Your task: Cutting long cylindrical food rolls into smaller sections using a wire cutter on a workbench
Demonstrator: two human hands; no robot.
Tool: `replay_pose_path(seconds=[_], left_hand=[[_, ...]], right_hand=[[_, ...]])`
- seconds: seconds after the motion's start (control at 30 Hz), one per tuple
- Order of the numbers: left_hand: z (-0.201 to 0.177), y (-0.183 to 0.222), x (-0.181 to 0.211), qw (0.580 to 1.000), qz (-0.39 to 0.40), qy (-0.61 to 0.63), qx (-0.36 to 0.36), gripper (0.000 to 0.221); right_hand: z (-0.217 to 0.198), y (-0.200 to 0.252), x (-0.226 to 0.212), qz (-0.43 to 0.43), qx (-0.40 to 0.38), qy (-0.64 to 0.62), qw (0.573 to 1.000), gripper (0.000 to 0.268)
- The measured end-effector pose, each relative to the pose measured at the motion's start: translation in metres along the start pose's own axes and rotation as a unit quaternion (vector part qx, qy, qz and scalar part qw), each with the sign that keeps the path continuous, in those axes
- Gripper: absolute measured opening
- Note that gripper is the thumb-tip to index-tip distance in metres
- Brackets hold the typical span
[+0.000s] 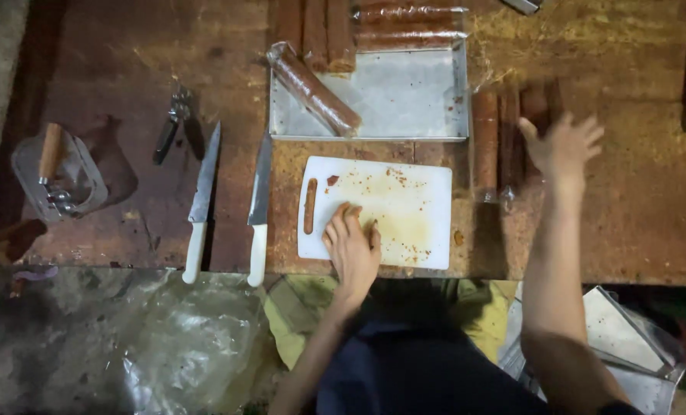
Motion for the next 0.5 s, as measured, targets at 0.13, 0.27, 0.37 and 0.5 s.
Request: replay_pose_path(seconds=[0.13, 0.27, 0.37, 0.5], left_hand=[[-0.024, 0.002, -0.014, 0.987, -0.041, 0.138, 0.076, 0.038], [-0.063, -0.003, -0.022, 0.973, -0.071, 0.183, 0.121, 0.026], [-0.082, 0.001, -0.027, 0.969, -0.087, 0.194, 0.124, 0.021], [-0.105, 0.007, -0.033, 0.962, -0.141, 0.199, 0.121, 0.011]], right_hand=[[-0.027, 0.078, -0.108, -0.187, 0.067, -0.18, 0.963, 0.06], [0.008, 0.163, -0.231, -0.379, -0.047, -0.228, 0.896, 0.048], [0.068, 0.175, -0.303, -0.402, -0.072, -0.13, 0.904, 0.056], [0.122, 0.141, -0.352, -0.404, -0.092, -0.118, 0.903, 0.05]])
Point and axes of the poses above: each hand's wrist, its own y-axis away from the middle knuckle, its own z-axis out of the palm, x = y × z, the point moved 4 cm from there along -y, towards the middle knuckle, and after that the axes turned 12 degrees about z, right-handed, at the moved point
